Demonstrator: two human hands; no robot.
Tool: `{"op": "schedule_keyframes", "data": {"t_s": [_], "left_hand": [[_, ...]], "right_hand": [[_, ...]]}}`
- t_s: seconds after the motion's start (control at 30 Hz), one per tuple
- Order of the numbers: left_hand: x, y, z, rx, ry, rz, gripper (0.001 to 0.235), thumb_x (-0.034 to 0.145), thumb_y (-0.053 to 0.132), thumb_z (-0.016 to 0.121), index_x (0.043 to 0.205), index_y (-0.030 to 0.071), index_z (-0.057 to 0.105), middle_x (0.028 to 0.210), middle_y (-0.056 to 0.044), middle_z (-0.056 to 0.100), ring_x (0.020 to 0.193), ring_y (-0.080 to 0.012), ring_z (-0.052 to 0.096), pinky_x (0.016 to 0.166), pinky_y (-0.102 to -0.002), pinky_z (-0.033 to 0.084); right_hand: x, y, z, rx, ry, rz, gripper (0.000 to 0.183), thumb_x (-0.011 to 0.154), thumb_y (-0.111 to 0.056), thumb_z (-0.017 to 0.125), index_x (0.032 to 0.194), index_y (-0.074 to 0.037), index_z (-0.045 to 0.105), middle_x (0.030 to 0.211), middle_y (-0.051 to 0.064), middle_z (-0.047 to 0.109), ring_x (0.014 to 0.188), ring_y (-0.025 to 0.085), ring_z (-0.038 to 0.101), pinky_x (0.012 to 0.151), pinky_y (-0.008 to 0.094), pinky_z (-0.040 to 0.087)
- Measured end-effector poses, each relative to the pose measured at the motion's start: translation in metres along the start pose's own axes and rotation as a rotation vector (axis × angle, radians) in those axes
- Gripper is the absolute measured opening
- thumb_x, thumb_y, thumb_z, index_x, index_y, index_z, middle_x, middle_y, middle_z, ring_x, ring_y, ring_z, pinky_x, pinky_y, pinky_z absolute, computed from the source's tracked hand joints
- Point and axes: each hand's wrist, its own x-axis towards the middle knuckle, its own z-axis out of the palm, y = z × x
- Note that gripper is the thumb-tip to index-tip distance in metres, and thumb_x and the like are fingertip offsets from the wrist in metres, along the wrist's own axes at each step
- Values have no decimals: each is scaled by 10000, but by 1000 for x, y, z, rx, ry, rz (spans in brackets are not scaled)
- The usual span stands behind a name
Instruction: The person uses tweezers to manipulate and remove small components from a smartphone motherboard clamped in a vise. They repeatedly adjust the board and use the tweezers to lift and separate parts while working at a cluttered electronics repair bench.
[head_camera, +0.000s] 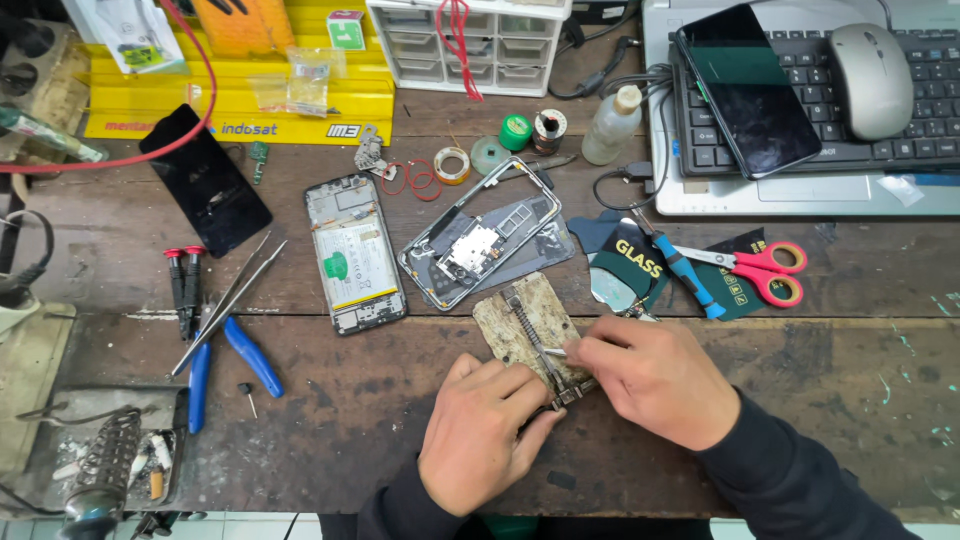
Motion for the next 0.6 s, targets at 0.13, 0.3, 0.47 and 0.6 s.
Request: {"op": "schedule_keyframes", "data": {"t_s": [0.13, 0.3, 0.47, 0.6], "left_hand": [[0, 0, 0, 7, 6, 6, 237, 972, 254, 705, 828, 129, 564, 795, -25, 549, 728, -282, 543, 665, -416, 326], [2, 1, -1, -21, 9, -16, 252, 989, 260, 689, 826, 121, 555, 784, -27, 550, 738, -284, 555, 659, -410, 333], [2, 2, -2, -21, 15, -26, 277, 1002, 266, 686, 816, 120, 542, 797, -34, 557, 681, -295, 528, 676, -400, 335], [2, 2, -1, -20, 14, -21, 288, 1001, 269, 692, 809, 118, 539, 789, -28, 543, 711, -279, 544, 668, -398, 334]], "right_hand": [[-3, -11, 3, -24, 27, 12, 197, 892, -15, 604, 1005, -146, 698, 917, 14, 655, 619, 284, 620, 475, 420, 471], [-9, -26, 12, -165, 47, 146, 155, 906, -58, 627, 1014, -168, 641, 851, 19, 566, 603, 302, 562, 409, 449, 479], [1, -11, -7, -167, 109, 163, 76, 920, -163, 667, 989, -176, 698, 855, 6, 667, 580, 283, 637, 455, 423, 499], [-4, 10, -26, -4, -55, 78, 165, 952, -253, 681, 819, -171, 628, 743, -45, 631, 605, 230, 615, 463, 404, 431]]}}
